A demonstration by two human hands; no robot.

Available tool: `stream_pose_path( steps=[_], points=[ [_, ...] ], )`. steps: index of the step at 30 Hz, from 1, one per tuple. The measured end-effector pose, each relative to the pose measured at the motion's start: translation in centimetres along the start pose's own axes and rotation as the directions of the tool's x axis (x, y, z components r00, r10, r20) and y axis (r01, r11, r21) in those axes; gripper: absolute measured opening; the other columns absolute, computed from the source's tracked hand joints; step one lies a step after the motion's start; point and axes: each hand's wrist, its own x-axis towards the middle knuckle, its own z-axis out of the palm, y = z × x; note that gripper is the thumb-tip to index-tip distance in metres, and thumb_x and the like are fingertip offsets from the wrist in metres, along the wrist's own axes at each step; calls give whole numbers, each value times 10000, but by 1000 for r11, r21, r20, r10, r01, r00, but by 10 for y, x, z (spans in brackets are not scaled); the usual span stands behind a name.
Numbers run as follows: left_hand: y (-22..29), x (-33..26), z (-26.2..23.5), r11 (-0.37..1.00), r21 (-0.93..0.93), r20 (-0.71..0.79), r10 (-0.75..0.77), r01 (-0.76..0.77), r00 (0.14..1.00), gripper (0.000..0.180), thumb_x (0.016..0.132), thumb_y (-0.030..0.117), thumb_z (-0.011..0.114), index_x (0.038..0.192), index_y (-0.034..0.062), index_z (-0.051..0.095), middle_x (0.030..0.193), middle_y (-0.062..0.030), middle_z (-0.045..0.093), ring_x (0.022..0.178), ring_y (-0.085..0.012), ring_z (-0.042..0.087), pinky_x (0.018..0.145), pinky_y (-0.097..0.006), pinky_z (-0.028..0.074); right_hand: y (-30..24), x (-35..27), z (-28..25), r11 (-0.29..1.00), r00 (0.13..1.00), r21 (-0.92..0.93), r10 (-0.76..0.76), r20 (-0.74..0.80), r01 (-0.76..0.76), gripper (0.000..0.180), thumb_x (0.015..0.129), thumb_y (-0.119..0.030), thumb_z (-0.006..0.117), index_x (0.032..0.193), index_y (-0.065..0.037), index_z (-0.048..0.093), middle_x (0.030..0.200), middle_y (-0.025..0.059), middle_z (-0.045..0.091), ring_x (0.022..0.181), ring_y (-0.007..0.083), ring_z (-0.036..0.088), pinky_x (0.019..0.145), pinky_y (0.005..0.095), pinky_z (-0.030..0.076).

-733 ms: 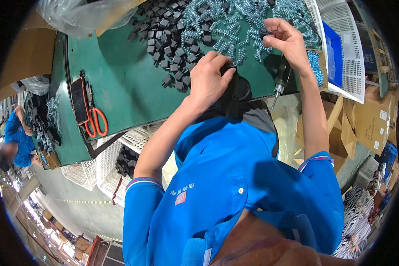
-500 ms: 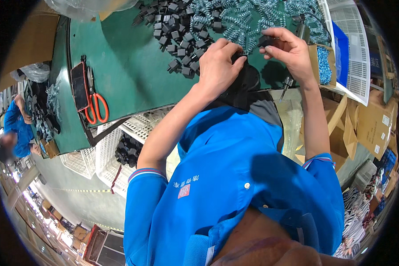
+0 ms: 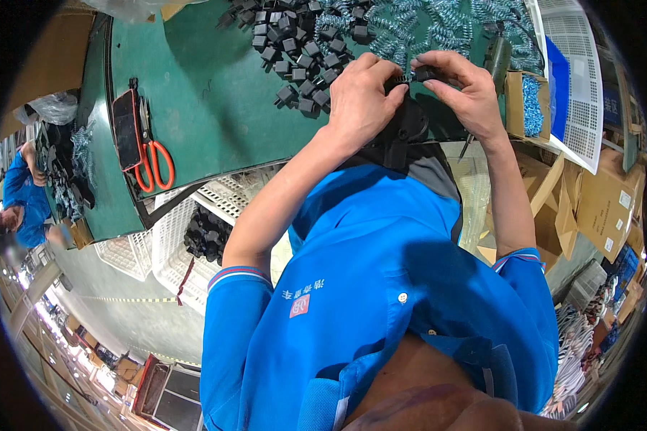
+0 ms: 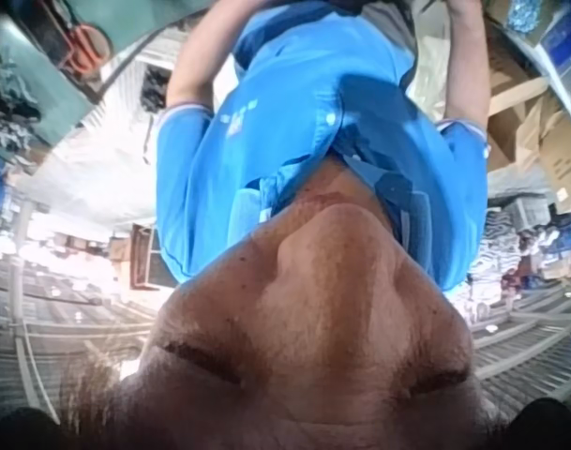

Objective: The person repeatedly picks up small black plastic parts and metallic spiral springs from a green workbench, inserts the springs into the parts, and uses a handheld electric screwdriver to fasten them. The person places the assembled units back on the table and continues the cycle.

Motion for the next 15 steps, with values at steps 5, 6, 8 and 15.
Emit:
stream_pose_path(
  steps=[5, 6, 8, 15],
  points=[
    [1, 1, -1, 999, -19, 18, -37, 38, 999, 204, 751, 176, 753, 919, 67, 711, 885, -110, 625, 845, -316, 628, 723, -417, 513, 3, 4, 3, 965, 995, -250, -62, 83, 81, 328, 811, 38, 648, 1138, 8, 646, 1109, 115, 688, 1021, 230, 672, 910, 314, 524],
    [2, 1, -1, 998, -25, 28, -54, 54, 998, 201, 736, 162, 752, 904, 60, 710, 889, -113, 625, 878, -319, 625, 747, -423, 515, 4, 5, 4, 939, 992, -326, -80, 99, 108, 339, 805, 39, 650, 1142, 4, 645, 1118, 118, 687, 1028, 246, 673, 917, 318, 522],
    [0, 1, 0, 999, -13, 15, -31, 32, 999, 212, 763, 182, 758, 939, 74, 712, 888, -105, 631, 817, -304, 638, 698, -393, 515, 9, 6, 5, 944, 986, -295, -117, 121, 149, 347, 798, 35, 654, 1143, -4, 648, 1142, 125, 680, 1060, 270, 662, 932, 324, 515],
    [3, -10, 2, 920, -327, -39, -240, 215, 970, 459, 769, 186, 779, 1158, -3, 626, 1056, -163, 638, 904, -270, 669, 772, -355, 534, 16, -7, 30, 987, 997, -160, -44, -70, 32, 450, 789, 29, 670, 1230, -30, 606, 1244, 132, 639, 1136, 270, 632, 964, 333, 498]
  ],
)
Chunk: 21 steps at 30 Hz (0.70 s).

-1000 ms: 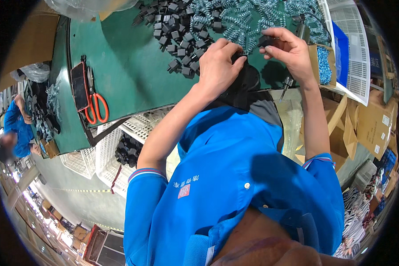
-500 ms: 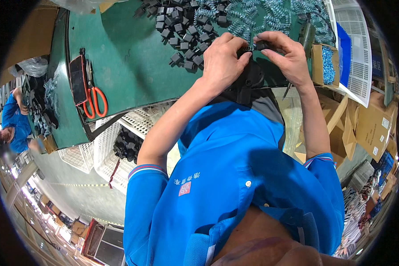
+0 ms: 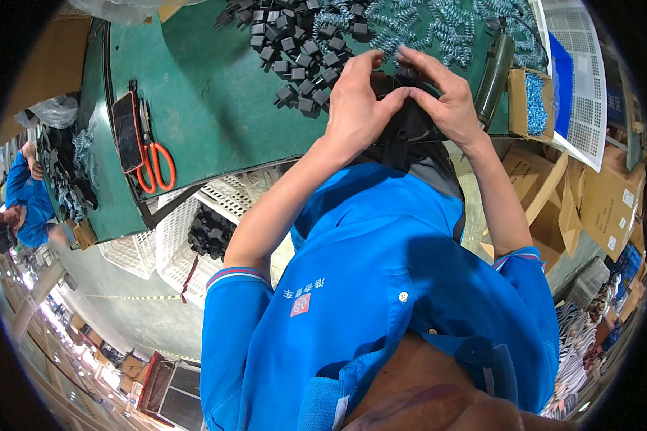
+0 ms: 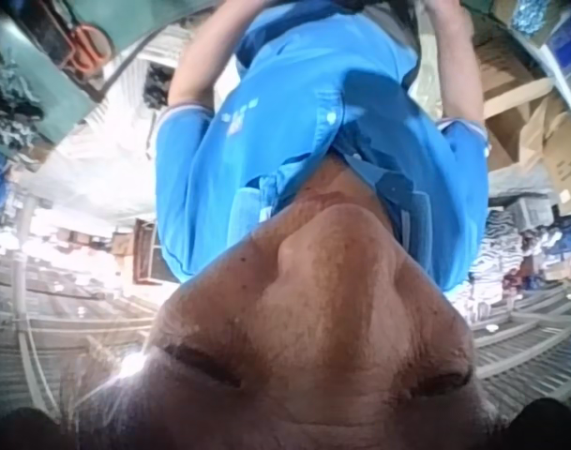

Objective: The person repeatedly picks up small black plastic parts and metallic spiral springs from a green workbench, inserts the springs into the parts, and uses a handheld electric screwdriver to fasten them. The person places the assembled units back on the table and continues the cycle.

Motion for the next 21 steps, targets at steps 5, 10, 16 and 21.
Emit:
stream_pose_path(
  steps=[5, 10, 16, 21],
  points=[
    [12, -16, -24, 976, 197, 171, -126, 91, 977, 500, 783, 193, 752, 1205, -30, 602, 1098, -189, 624, 970, -290, 645, 834, -368, 515, -7, -5, 8, 975, 986, -216, 8, -167, -45, 498, 757, -139, 778, 1212, -29, 607, 1100, 115, 658, 949, 242, 662, 822, 321, 530],
    [8, -15, -23, 969, 240, 225, -115, 59, 968, 452, 787, 197, 748, 1160, -31, 636, 1039, -188, 638, 933, -285, 652, 811, -364, 517, -26, -3, 14, 881, 959, -415, 129, -252, -228, 416, 751, -228, 795, 1103, -56, 655, 925, 76, 651, 764, 216, 632, 682, 325, 518],
    [5, -11, -18, 964, 243, 278, -178, 110, 944, 478, 803, 196, 752, 1191, -53, 623, 1049, -195, 666, 926, -241, 665, 818, -331, 518, -1, -8, 20, 959, 943, -284, -100, -318, 6, 304, 750, -134, 773, 1034, -62, 691, 887, 84, 646, 744, 234, 625, 657, 329, 511],
    [7, 0, -19, 923, -31, 375, -346, 384, 860, 550, 816, 160, 756, 1253, -117, 569, 1105, -153, 684, 958, -200, 660, 906, -310, 507, -6, -14, 23, 983, 935, -103, 107, -339, -150, 276, 765, -65, 741, 1036, -36, 697, 897, 68, 652, 761, 163, 626, 659, 283, 504]
  ],
)
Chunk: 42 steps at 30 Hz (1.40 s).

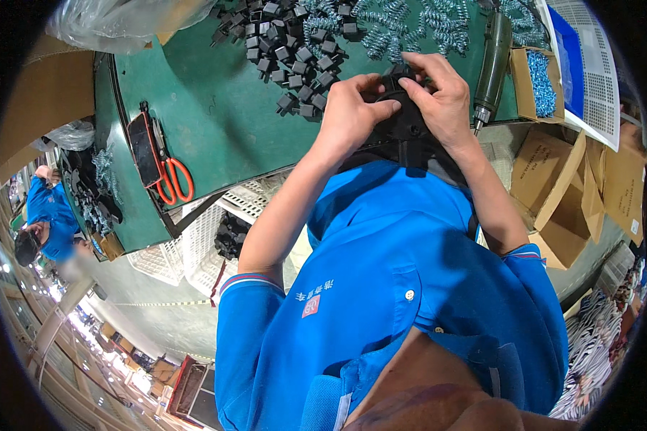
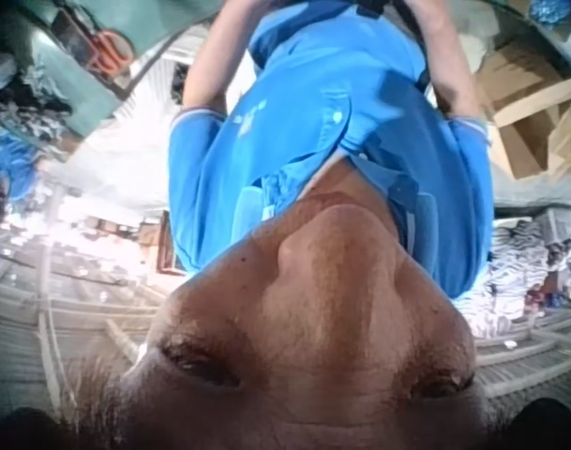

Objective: The person repeatedly picks up small black plastic parts and metallic spiral springs from a green workbench, inserts the springs into the parts, and uses a handheld electric screwdriver to fasten them. The person places the assembled units back on the table and continues the cycle.

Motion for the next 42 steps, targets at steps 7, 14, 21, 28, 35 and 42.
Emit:
stream_pose_path(
  steps=[7, 14, 21, 28, 35, 42],
  points=[
    [-12, -9, -1, 519, -750, 374, -179, 411, 910, 265, 938, 209, 622, 1129, 26, 612, 937, -41, 674, 819, -128, 655, 675, -294, 547, -10, -15, -7, 865, 970, 453, 241, 0, -215, 243, 812, -22, 719, 1053, -3, 691, 973, 23, 641, 822, 69, 599, 672, 217, 500],
    [-4, -51, 39, 680, -730, 52, -42, 67, 998, 307, 990, 222, 586, 1227, 29, 612, 981, -1, 647, 807, -67, 567, 695, -215, 462, -27, -34, -23, 908, 999, 418, 32, -35, -14, 250, 759, 57, 711, 1005, 13, 700, 981, 90, 656, 913, 161, 634, 789, 262, 504],
    [15, -45, 18, 803, -586, 190, 5, 109, 982, 286, 954, 136, 618, 1199, -11, 631, 1058, -46, 670, 927, -114, 611, 808, -264, 508, -34, -37, -47, 931, 998, 362, -50, 22, 39, 264, 726, 67, 710, 986, 23, 696, 977, 124, 653, 882, 195, 646, 763, 269, 509],
    [46, -38, 17, 670, 634, 51, 461, -385, 886, 374, 766, 159, 725, 1102, 14, 647, 854, -126, 579, 849, -344, 575, 816, -417, 459, -8, -43, -20, 924, 998, 383, 30, -46, -10, 240, 735, 68, 667, 970, 26, 684, 963, 116, 663, 858, 190, 656, 750, 279, 520],
    [1, -6, 30, 386, 789, 120, 666, -478, 736, 450, 717, 141, 760, 1146, 60, 650, 978, -85, 601, 950, -296, 567, 930, -469, 381, 18, -42, 3, 988, 997, -156, -18, -81, 5, 304, 691, 67, 579, 959, -51, 659, 946, 107, 635, 858, 333, 643, 714, 411, 521],
    [10, -2, 21, 427, 788, 180, 530, -444, 829, 425, 717, 205, 777, 1106, 74, 666, 981, -75, 612, 954, -288, 570, 854, -429, 401, 19, -41, 0, 964, 997, -256, -80, -1, 77, 303, 696, 70, 586, 974, -47, 622, 891, 107, 591, 840, 323, 632, 694, 420, 515]
  ],
)
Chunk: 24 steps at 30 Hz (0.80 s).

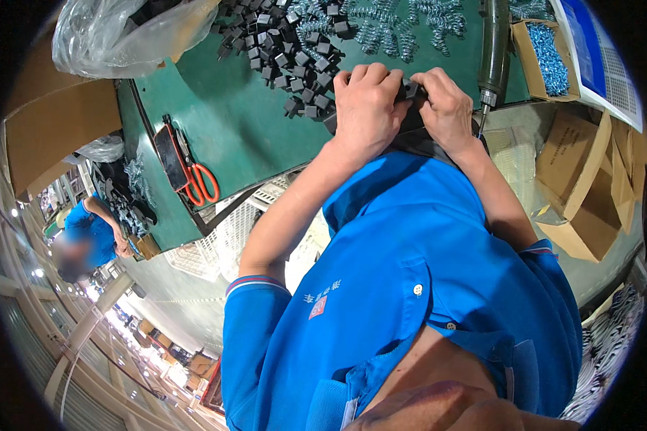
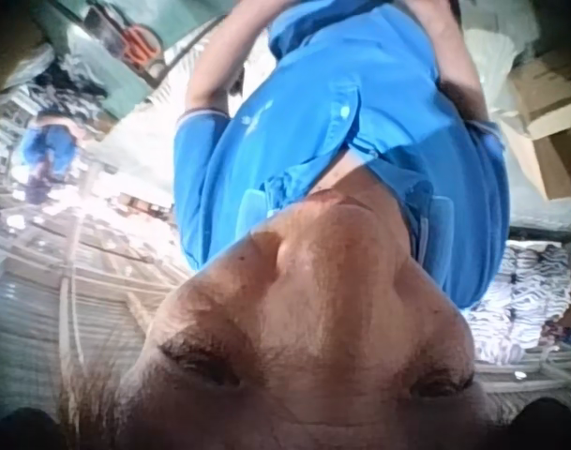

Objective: The person repeatedly picks up small black plastic parts and metallic spiral springs from a green workbench, inserts the springs into the parts, and uses a handheld electric screwdriver to fasten them. The person places the assembled units back on the table and continues the cycle.

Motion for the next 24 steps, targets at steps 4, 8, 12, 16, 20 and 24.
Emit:
stream_pose_path(
  steps=[4, 8, 12, 16, 20, 24],
  points=[
    [2, 5, -5, 998, 51, 99, -39, 34, 994, 415, 736, 241, 763, 1102, 70, 669, 960, -57, 614, 944, -287, 577, 766, -422, 420, 1, 0, 0, 998, 999, -16, -54, -6, 54, 303, 704, 75, 585, 980, -46, 619, 894, 107, 588, 842, 311, 634, 689, 405, 518],
    [8, 10, -3, 979, 199, 119, 13, -37, 993, 378, 730, 247, 761, 1054, 77, 667, 938, -55, 607, 936, -273, 582, 742, -424, 420, 8, 3, -8, 995, 991, -31, -95, 94, 98, 313, 743, 36, 619, 1043, -53, 638, 893, 99, 590, 827, 295, 637, 683, 392, 520],
    [9, 13, 1, 934, 337, 184, 54, -115, 981, 324, 740, 254, 740, 1002, 81, 660, 926, -52, 595, 920, -265, 581, 729, -439, 417, 7, 12, -54, 995, 993, -16, 102, 55, -101, 302, 820, -137, 693, 1107, -54, 648, 822, 70, 629, 735, 279, 657, 619, 384, 516],
    [10, 13, 6, 932, 350, 209, 21, -94, 978, 310, 747, 255, 726, 994, 80, 659, 938, -52, 587, 915, -267, 574, 747, -445, 405, 42, 28, -91, 824, 927, -431, 363, -96, -367, 567, 825, -445, 715, 1180, -17, 602, 826, 131, 705, 734, 316, 688, 651, 401, 531],
    [4, 14, 8, 955, 284, 160, 34, -79, 986, 334, 738, 273, 744, 1012, 98, 667, 932, -52, 583, 930, -260, 563, 775, -432, 388, 60, 52, -78, 701, 848, -545, 530, -34, -460, 1005, 751, -667, 663, 1410, 12, 323, 937, 259, 697, 930, 383, 692, 785, 443, 535],
    [-1, 13, 10, 964, 257, 129, 36, -69, 991, 348, 735, 278, 751, 1029, 108, 673, 923, -45, 579, 928, -255, 560, 789, -421, 376, 66, 52, -70, 797, 875, -374, 473, -103, -475, 733, 799, -461, 694, 1290, 32, 465, 957, 222, 697, 882, 331, 693, 774, 416, 530]
  ],
)
